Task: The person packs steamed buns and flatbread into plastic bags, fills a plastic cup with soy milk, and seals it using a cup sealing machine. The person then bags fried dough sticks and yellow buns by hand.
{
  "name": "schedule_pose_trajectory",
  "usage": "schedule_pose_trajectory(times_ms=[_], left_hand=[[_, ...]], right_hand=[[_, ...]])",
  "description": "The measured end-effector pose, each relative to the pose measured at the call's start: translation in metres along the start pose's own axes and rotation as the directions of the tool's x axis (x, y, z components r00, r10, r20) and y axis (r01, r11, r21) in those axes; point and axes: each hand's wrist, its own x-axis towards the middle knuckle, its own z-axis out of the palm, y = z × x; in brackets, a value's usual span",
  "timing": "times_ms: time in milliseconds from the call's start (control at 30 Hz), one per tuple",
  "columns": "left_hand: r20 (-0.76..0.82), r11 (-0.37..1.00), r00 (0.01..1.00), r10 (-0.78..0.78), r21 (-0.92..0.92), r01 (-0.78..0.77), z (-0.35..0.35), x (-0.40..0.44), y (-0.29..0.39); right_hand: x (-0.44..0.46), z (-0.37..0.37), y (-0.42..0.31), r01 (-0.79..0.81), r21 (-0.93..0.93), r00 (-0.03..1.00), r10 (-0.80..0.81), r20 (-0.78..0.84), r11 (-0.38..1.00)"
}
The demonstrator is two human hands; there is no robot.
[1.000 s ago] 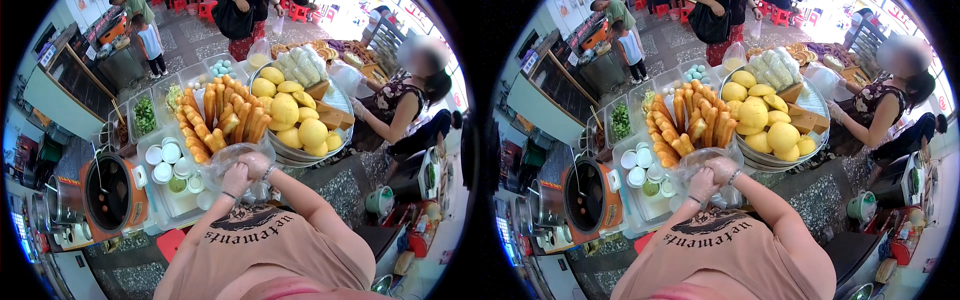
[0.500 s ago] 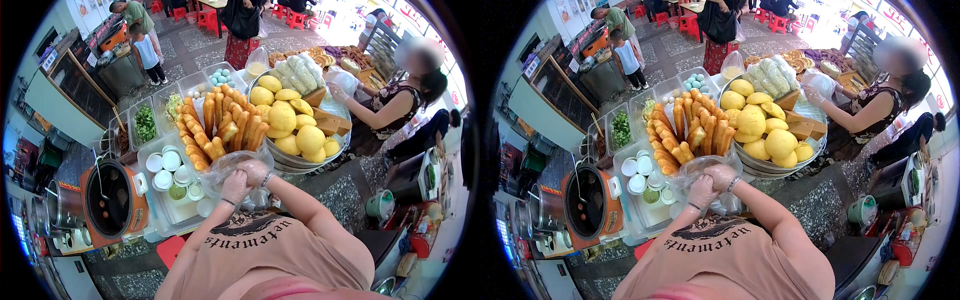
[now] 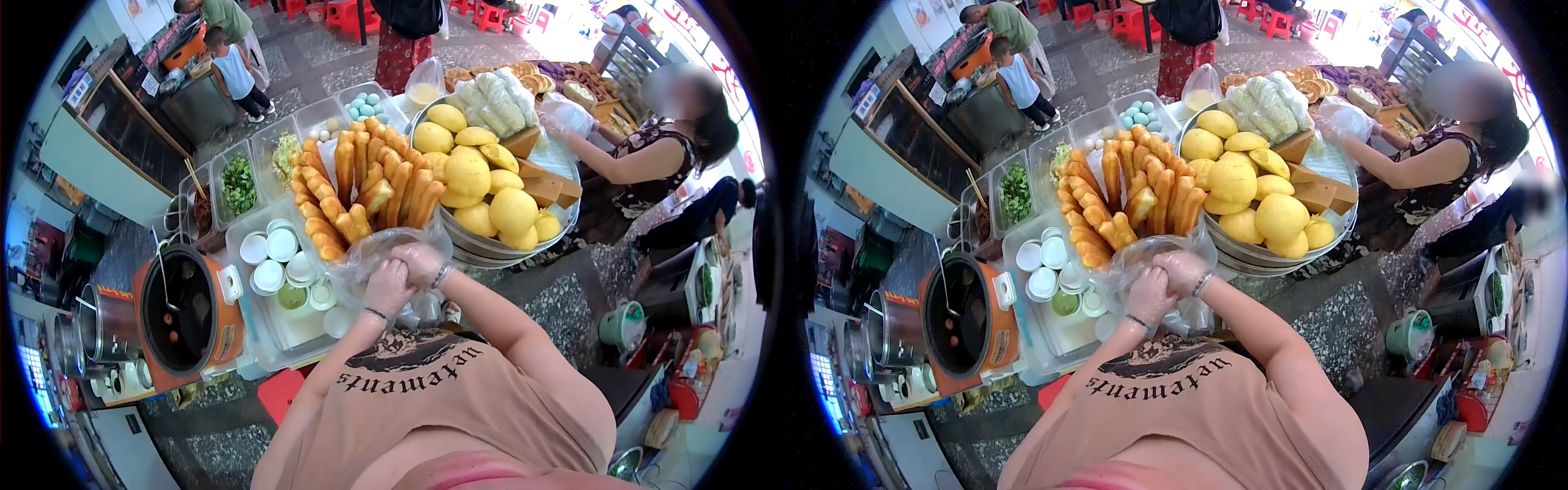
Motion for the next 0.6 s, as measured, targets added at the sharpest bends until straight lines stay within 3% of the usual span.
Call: schedule_pose_trajectory(times_ms=[267, 600], left_hand=[[0.019, 0.998, 1.0, -0.012, -0.067, 0.014, -0.0069, 0.0022, 0.0026], [0.048, 0.998, 0.997, -0.068, -0.006, 0.068, -0.0054, -0.0005, -0.0007]], right_hand=[[-0.0016, -0.0002, -0.0034, 0.025, 0.072, 0.999, -0.022, -0.04, 0.997], [0.0017, 0.0, -0.0027, 0.027, 0.003, 1.0, -0.027, 0.002, 1.0]])
